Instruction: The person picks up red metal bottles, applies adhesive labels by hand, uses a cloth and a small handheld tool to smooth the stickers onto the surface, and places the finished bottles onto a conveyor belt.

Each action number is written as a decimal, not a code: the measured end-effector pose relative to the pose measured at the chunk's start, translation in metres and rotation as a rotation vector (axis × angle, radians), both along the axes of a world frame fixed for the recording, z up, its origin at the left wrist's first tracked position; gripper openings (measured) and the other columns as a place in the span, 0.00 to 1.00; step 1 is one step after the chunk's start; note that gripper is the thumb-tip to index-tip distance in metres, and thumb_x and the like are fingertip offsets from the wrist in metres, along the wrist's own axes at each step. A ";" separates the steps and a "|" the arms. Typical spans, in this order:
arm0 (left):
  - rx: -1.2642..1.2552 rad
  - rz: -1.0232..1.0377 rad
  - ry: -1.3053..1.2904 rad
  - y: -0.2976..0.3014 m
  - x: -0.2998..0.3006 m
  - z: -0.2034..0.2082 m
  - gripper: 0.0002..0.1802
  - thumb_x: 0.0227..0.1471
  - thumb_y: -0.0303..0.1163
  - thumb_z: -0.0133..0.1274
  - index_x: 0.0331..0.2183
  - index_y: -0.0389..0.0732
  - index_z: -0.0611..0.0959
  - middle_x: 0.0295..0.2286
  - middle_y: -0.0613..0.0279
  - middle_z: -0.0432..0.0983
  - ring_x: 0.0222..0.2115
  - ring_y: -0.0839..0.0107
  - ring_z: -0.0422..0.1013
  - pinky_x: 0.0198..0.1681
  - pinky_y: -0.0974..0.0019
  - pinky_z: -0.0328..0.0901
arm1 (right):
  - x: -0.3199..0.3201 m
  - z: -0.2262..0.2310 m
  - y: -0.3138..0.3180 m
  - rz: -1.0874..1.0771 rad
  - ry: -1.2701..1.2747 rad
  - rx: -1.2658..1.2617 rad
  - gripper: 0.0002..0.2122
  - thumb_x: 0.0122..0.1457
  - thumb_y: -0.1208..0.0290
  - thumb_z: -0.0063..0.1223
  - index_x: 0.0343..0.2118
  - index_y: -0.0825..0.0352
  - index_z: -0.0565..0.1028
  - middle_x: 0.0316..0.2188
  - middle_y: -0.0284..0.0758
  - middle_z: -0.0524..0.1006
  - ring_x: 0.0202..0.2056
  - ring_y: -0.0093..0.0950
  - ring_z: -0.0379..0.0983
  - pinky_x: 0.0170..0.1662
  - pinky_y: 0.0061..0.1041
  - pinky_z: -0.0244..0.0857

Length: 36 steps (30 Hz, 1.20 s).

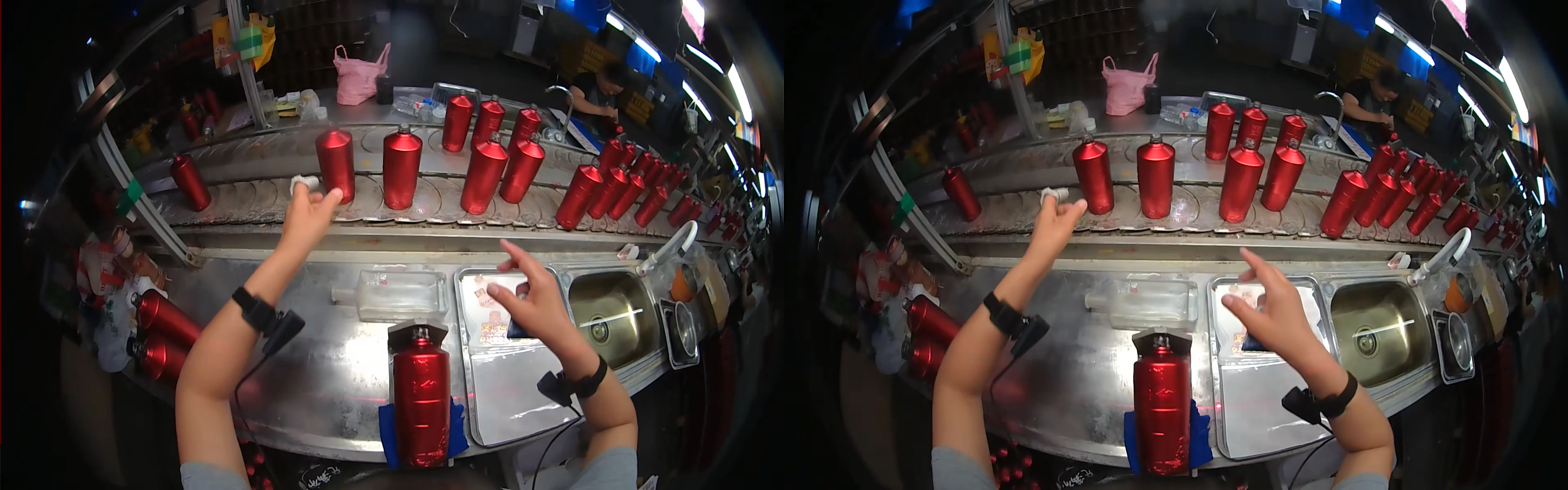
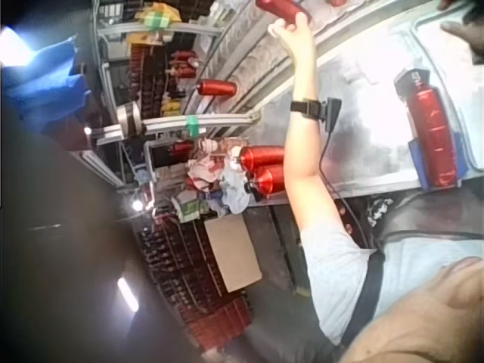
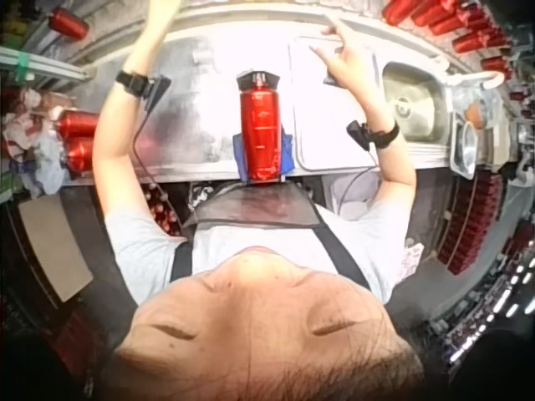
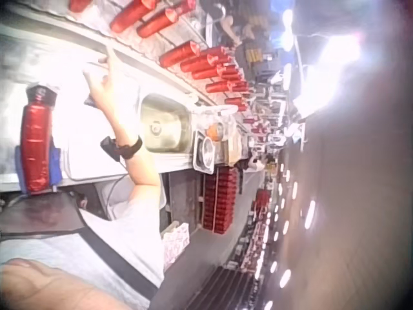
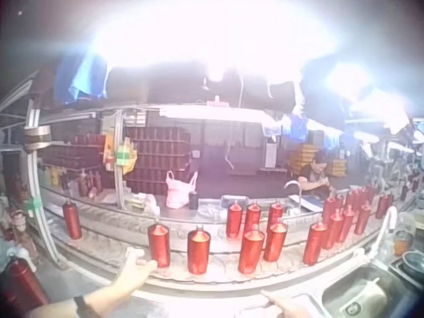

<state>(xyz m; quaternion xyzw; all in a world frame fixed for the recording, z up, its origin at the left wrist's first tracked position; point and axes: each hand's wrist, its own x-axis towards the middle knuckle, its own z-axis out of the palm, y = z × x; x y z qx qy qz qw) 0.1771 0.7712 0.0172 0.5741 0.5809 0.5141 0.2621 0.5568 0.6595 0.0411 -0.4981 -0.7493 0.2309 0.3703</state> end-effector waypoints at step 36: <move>0.236 -0.017 -0.394 0.241 0.125 -0.029 0.20 0.61 0.39 0.51 0.49 0.35 0.78 0.44 0.65 0.77 0.44 0.75 0.71 0.51 0.71 0.62 | 0.074 -0.006 0.376 -0.703 -0.151 -0.072 0.39 0.39 0.57 0.69 0.53 0.66 0.62 0.51 0.48 0.68 0.49 0.44 0.74 0.50 0.39 0.70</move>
